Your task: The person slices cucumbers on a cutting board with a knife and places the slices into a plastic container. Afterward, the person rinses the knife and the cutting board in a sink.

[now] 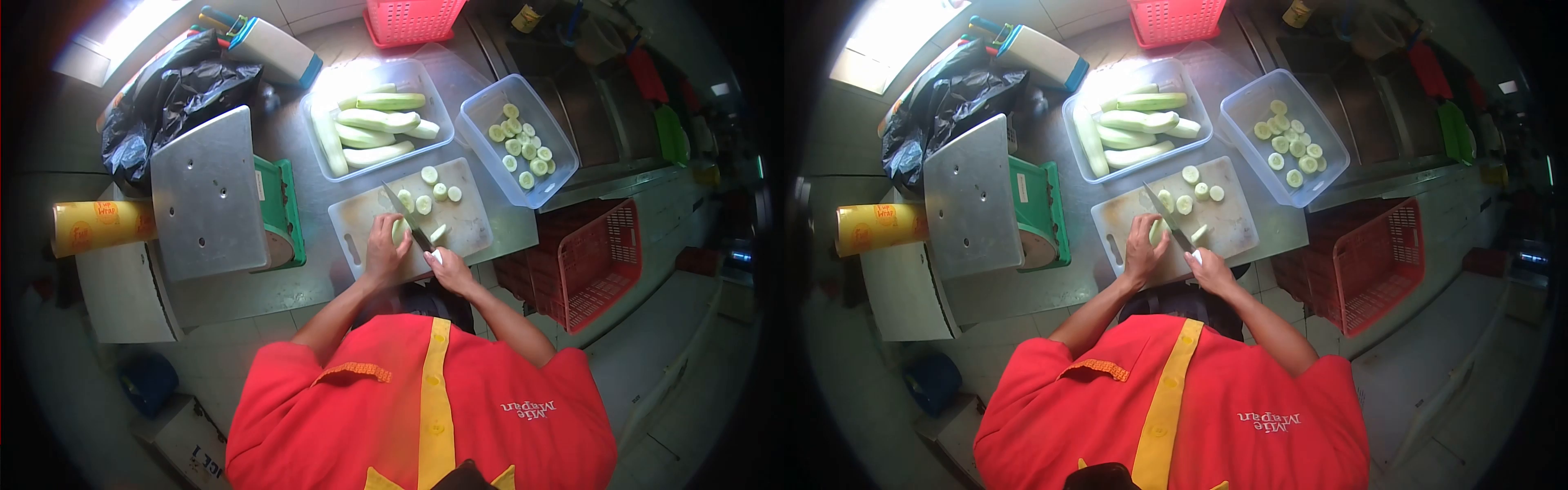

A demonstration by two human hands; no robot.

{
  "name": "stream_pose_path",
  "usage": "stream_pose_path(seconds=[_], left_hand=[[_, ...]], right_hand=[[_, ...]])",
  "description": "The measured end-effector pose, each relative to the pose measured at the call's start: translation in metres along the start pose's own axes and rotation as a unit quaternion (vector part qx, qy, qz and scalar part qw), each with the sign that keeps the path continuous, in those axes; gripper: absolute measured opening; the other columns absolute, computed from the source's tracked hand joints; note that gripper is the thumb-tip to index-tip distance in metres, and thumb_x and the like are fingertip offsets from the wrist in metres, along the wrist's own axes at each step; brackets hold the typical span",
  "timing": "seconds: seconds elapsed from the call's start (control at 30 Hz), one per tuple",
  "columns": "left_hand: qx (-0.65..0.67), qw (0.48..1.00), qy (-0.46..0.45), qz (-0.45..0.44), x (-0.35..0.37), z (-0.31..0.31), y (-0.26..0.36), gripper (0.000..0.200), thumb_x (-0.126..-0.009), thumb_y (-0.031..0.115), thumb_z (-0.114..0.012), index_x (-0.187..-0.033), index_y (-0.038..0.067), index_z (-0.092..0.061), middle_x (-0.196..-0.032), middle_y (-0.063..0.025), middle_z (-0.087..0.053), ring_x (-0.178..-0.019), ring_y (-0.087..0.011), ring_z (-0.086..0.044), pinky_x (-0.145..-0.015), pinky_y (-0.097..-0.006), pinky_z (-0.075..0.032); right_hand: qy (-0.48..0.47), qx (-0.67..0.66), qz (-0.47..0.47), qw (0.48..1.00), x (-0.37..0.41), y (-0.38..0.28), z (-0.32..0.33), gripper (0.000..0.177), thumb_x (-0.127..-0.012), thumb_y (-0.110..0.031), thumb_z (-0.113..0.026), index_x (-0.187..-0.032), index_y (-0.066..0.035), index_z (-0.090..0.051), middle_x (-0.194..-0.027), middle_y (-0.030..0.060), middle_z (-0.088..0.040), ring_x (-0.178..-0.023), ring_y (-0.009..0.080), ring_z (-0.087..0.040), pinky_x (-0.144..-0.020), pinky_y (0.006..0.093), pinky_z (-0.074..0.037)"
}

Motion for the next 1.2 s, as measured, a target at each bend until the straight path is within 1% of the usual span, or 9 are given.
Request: stream_pose_path(seconds=[0.07, 0.17, 0.23, 0.27, 0.47, 0.8, 1.0, 1.1, 1.2], left_hand=[[-0.003, 1.0, -0.001, -0.016, 0.007, 0.003, 0.003, 0.035, -0.085, 0.012, -0.069, -0.117, 0.002, -0.057, -0.108, -0.0176, -0.056, -0.101, -0.0369, -0.058, -0.087, -0.0451, -0.048], [-0.067, 0.997, -0.017, -0.032, 0.013, 0.001, 0.001, 0.041, -0.085, 0.012, -0.069, -0.122, 0.003, -0.055, -0.111, -0.0179, -0.056, -0.104, -0.0362, -0.057, -0.089, -0.0447, -0.047], [-0.024, 1.0, -0.008, 0.014, 0.014, -0.002, -0.005, 0.042, -0.085, 0.012, -0.069, -0.123, 0.003, -0.055, -0.111, -0.0182, -0.056, -0.104, -0.0366, -0.057, -0.09, -0.0446, -0.047], [-0.023, 1.0, -0.008, 0.015, 0.014, -0.003, -0.006, 0.042, -0.085, 0.012, -0.069, -0.123, 0.003, -0.055, -0.111, -0.0182, -0.056, -0.104, -0.0366, -0.057, -0.09, -0.0446, -0.047], [-0.014, 1.0, -0.001, 0.016, 0.014, -0.002, -0.007, 0.042, -0.085, 0.012, -0.069, -0.122, 0.002, -0.054, -0.11, -0.0193, -0.056, -0.104, -0.0377, -0.056, -0.09, -0.0451, -0.047], [-0.02, 1.0, 0.0, 0.019, 0.016, -0.005, -0.01, 0.039, -0.085, 0.012, -0.068, -0.119, 0.0, -0.054, -0.108, -0.02, -0.055, -0.103, -0.0381, -0.056, -0.09, -0.0456, -0.046], [-0.018, 1.0, 0.012, 0.021, 0.018, -0.007, -0.013, 0.038, -0.085, 0.013, -0.069, -0.118, 0.0, -0.055, -0.109, -0.0202, -0.054, -0.103, -0.0384, -0.056, -0.089, -0.0458, -0.047], [-0.007, 1.0, 0.015, 0.016, 0.018, -0.004, -0.011, 0.04, -0.084, 0.013, -0.069, -0.119, 0.0, -0.054, -0.112, -0.0204, -0.054, -0.105, -0.0385, -0.056, -0.09, -0.0454, -0.046], [-0.031, 0.999, 0.009, -0.001, 0.02, 0.003, 0.001, 0.043, -0.084, 0.014, -0.07, -0.122, 0.001, -0.054, -0.114, -0.0203, -0.055, -0.109, -0.0386, -0.055, -0.093, -0.0449, -0.045]], right_hand=[[0.02, 0.009, 0.009, 1.0, 0.004, -0.006, 0.013, 0.045, -0.099, -0.044, -0.051, -0.091, 0.0, -0.057, -0.09, 0.0295, -0.065, -0.092, 0.0494, -0.061, -0.075, 0.0557, -0.046], [0.057, 0.018, 0.04, 0.997, 0.024, -0.02, 0.025, 0.039, -0.099, -0.039, -0.053, -0.093, 0.0, -0.055, -0.083, 0.0281, -0.065, -0.084, 0.0507, -0.061, -0.07, 0.057, -0.047], [0.079, 0.042, 0.072, 0.993, 0.043, -0.021, 0.024, 0.036, -0.1, -0.035, -0.054, -0.094, 0.0, -0.052, -0.076, 0.0278, -0.064, -0.076, 0.0509, -0.062, -0.065, 0.0585, -0.047], [0.077, 0.048, 0.081, 0.993, 0.05, -0.021, 0.021, 0.034, -0.101, -0.034, -0.053, -0.094, 0.0, -0.049, -0.072, 0.0285, -0.063, -0.072, 0.0509, -0.062, -0.063, 0.0598, -0.047], [0.054, 0.076, 0.052, 0.994, 0.076, -0.018, 0.018, 0.033, -0.102, -0.033, -0.051, -0.094, -0.001, -0.046, -0.069, 0.0279, -0.063, -0.07, 0.0508, -0.061, -0.062, 0.059, -0.048], [0.05, 0.102, 0.029, 0.993, 0.08, -0.019, 0.011, 0.031, -0.102, -0.032, -0.05, -0.096, -0.001, -0.044, -0.068, 0.0275, -0.063, -0.068, 0.0505, -0.062, -0.061, 0.0601, -0.048], [0.051, 0.136, 0.007, 0.989, 0.041, -0.007, -0.01, 0.033, -0.101, -0.033, -0.05, -0.101, -0.001, -0.046, -0.072, 0.0281, -0.065, -0.072, 0.0515, -0.063, -0.064, 0.062, -0.049], [0.071, 0.102, 0.025, 0.992, 0.014, -0.008, -0.009, 0.034, -0.1, -0.035, -0.052, -0.099, -0.001, -0.051, -0.075, 0.0278, -0.065, -0.076, 0.0505, -0.064, -0.065, 0.0599, -0.049], [0.012, -0.023, 0.045, 0.999, -0.004, -0.011, 0.002, 0.038, -0.098, -0.037, -0.055, -0.09, 0.001, -0.055, -0.079, 0.0266, -0.065, -0.08, 0.0488, -0.064, -0.067, 0.0552, -0.047]])
Point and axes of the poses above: each hand's wrist, its own x-axis away from the middle knuckle, its own z-axis out of the back of the hand, y = z × x, the point moved 7 cm from there along -x, towards the middle knuckle
